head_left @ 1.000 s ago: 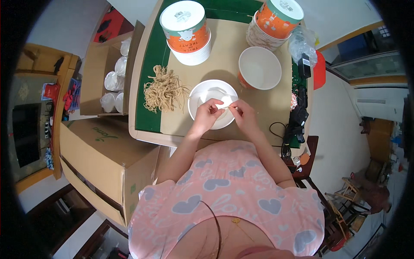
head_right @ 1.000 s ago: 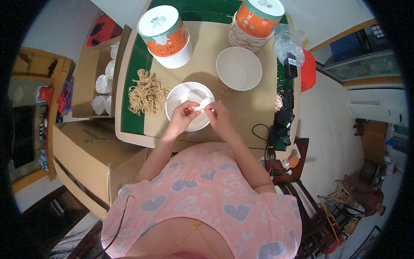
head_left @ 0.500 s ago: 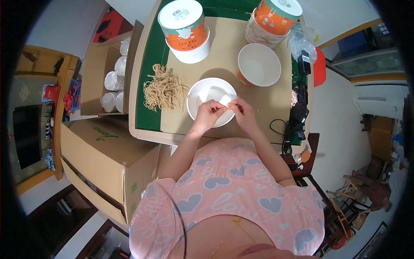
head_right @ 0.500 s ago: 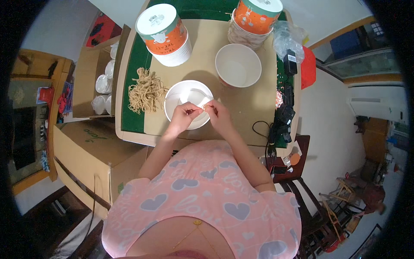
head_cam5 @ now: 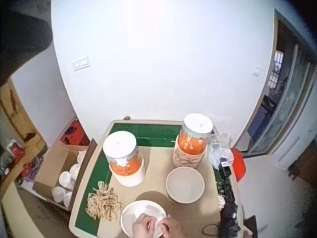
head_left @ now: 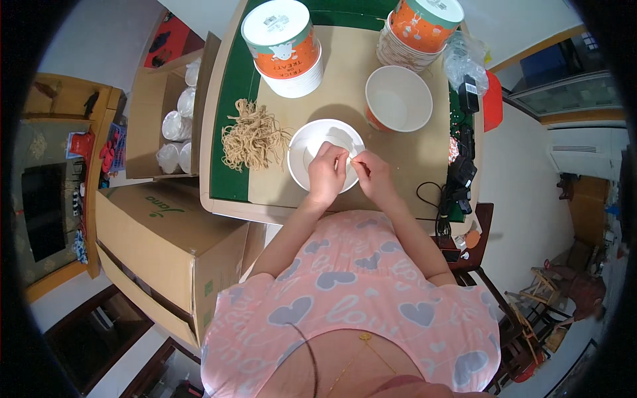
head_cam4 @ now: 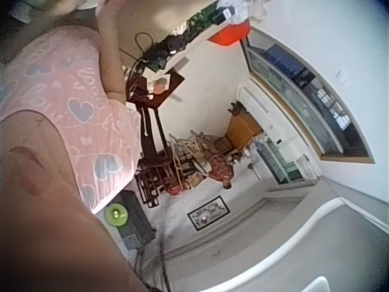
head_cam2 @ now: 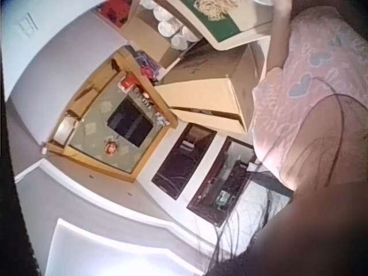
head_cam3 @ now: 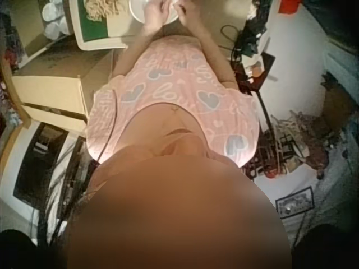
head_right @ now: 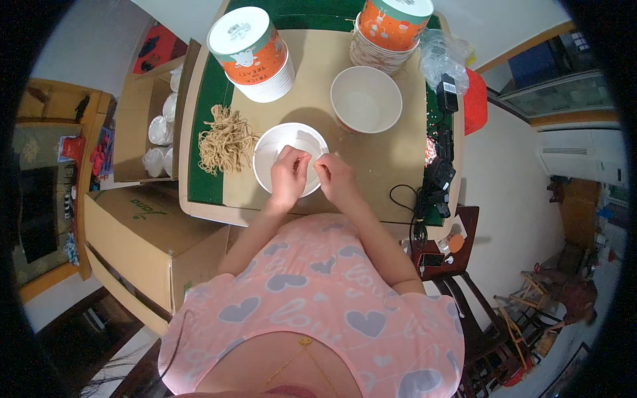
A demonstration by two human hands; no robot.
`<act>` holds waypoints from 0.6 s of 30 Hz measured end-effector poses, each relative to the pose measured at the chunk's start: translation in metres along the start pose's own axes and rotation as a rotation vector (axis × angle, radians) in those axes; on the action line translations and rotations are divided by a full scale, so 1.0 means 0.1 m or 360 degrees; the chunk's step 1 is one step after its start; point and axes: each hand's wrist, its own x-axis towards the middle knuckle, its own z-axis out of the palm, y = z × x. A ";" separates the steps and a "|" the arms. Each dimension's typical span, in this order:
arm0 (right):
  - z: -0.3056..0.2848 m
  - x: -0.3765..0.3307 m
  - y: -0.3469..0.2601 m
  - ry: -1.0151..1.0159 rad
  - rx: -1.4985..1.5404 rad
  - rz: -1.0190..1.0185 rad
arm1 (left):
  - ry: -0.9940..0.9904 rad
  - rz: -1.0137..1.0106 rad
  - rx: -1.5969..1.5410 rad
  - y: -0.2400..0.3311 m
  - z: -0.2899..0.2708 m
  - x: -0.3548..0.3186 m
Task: Sorting rubber bands from a pile and placing them into a bowl or onto cups at a workstation.
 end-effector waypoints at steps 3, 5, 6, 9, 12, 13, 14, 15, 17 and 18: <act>0.02 0.01 0.02 0.0068 -0.0142 -0.0120 | 0.0209 0.0274 0.0309 -0.02 0.06 0.01; 0.04 0.01 0.11 0.0131 -0.0179 -0.0206 | 0.0111 0.0064 0.0186 -0.01 0.04 0.03; 0.06 0.00 0.13 0.0135 -0.0178 -0.0210 | 0.0112 0.0070 0.0187 -0.02 0.02 0.04; 0.05 -0.01 0.10 0.0133 0.0183 0.0075 | -0.0029 -0.0019 0.0064 -0.04 -0.03 0.04; -0.02 0.00 -0.02 0.0021 0.0094 0.0264 | -0.0070 -0.0171 -0.0143 -0.05 -0.02 0.01; -0.01 0.00 0.05 0.0018 0.0161 0.0266 | -0.0071 -0.0273 -0.0275 0.01 -0.02 0.02; 0.00 0.00 0.10 0.0014 0.0228 0.0267 | -0.0072 -0.0377 -0.0407 0.06 -0.03 0.02; 0.00 0.01 0.10 0.0015 0.0229 0.0265 | -0.0071 -0.0375 -0.0407 0.07 -0.05 0.03; -0.01 0.03 0.10 0.0037 0.0583 0.0295 | -0.0094 -0.0424 -0.0377 0.08 -0.13 0.02; 0.00 0.03 0.10 0.0033 0.0584 0.0294 | -0.0101 -0.0394 -0.0393 0.09 -0.13 0.00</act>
